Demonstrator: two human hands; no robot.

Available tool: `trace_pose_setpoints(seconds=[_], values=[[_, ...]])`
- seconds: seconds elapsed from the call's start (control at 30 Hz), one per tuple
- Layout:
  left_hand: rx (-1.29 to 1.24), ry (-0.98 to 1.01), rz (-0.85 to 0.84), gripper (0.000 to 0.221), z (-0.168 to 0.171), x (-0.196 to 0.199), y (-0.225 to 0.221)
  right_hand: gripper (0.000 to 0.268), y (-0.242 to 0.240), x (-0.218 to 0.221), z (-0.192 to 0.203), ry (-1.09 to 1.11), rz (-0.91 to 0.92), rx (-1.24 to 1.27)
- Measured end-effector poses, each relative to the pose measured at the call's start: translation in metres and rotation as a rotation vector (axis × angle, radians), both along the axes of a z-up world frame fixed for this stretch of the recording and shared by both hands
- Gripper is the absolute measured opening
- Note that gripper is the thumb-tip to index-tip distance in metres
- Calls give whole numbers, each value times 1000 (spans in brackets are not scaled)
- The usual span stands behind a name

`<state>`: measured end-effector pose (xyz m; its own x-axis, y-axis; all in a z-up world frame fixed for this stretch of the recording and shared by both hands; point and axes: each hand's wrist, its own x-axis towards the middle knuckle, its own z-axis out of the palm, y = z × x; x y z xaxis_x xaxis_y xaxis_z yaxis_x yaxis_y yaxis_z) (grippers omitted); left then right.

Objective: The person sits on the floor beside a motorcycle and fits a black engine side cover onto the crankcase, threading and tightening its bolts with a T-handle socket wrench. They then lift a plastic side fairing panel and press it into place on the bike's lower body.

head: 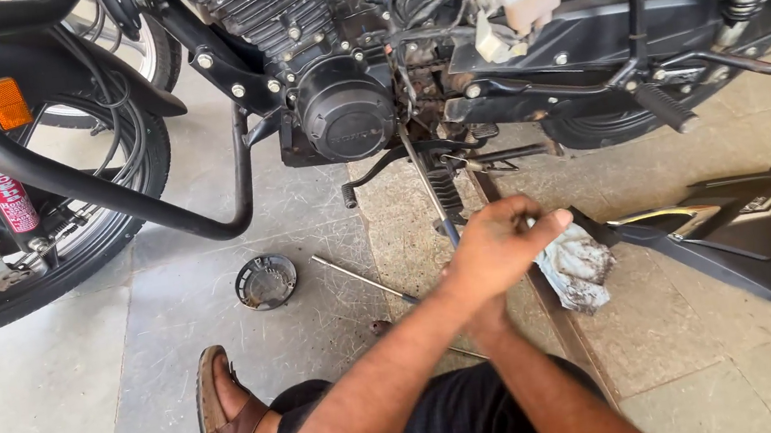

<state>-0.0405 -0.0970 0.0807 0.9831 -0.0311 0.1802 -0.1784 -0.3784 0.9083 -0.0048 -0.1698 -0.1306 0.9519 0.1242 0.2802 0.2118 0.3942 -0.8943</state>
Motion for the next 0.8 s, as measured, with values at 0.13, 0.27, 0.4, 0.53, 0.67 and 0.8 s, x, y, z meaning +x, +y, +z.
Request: trace_pose_setpoints(seconds=[0.13, 0.27, 0.4, 0.53, 0.67, 0.8], values=[[-261, -183, -235, 59, 2, -29, 43, 31, -66, -18, 37, -45, 1, -267], [128, -14, 51, 69, 19, -47, 109, 31, -194, -37, -4, 153, 13, -645], [467, -24, 254, 56, -13, 5, 172, 34, -273, -52, -31, 171, -19, -852], [777, -332, 387, 73, 6, 58, 176, 18, -298, -70, -60, 46, 50, -1203], [977, -151, 468, 120, 47, 119, 129, 23, -321, -84, -85, 257, 38, -1809], [1046, -11, 535, 126, 55, 167, 108, 23, -366, -76, -155, 0, 43, -1702]])
